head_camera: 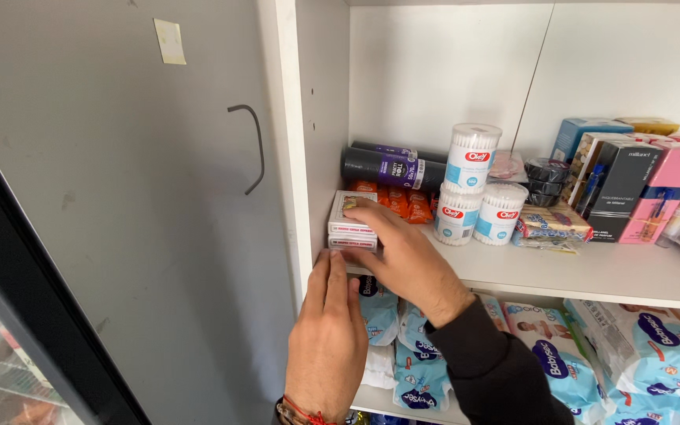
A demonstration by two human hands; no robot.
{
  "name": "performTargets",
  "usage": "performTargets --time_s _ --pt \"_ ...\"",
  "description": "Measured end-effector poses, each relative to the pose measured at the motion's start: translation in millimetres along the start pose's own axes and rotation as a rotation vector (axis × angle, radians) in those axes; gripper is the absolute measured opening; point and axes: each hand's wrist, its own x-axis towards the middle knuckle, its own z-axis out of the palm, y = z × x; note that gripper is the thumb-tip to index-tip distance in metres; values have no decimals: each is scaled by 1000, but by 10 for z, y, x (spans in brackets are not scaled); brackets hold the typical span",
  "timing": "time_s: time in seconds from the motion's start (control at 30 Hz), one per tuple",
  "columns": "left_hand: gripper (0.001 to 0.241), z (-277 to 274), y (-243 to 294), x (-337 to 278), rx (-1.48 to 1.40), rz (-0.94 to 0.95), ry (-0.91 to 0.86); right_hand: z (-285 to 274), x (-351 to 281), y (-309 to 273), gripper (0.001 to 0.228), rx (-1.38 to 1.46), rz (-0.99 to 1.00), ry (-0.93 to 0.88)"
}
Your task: The person picks up various grocery and personal care items from a shelf and places them into a cardboard box on the floor.
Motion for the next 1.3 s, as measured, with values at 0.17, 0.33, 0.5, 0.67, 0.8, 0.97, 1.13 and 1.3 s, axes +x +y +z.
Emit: performTargets --time_s 0.17,0.33,0.5,0.67,0.8,0.97,1.13,1.3 --pt "55 -42 74 32 -30 13 26 -252 -41 32 62 74 86 -108" --pt "84 -78 190 108 -80 -14 -112 -407 -218 107 61 123 76 -68" --pt "100 73 189 154 -7 53 -143 -629 -339 -179 65 234 183 -132" --pt "99 358 333 182 359 112 82 -681 -486 -92 70 429 238 -111" --pt "101 532 485 333 560 61 225 -781 -501 15 21 258 261 278" --pt "87 655 405 420 519 54 248 -990 -374 90 29 40 320 630" --pt "66 615 351 414 386 98 249 -1119 -34 350 87 -175 216 682" --pt "65 503 373 402 346 77 210 -1095 92 445 115 -201 286 492"
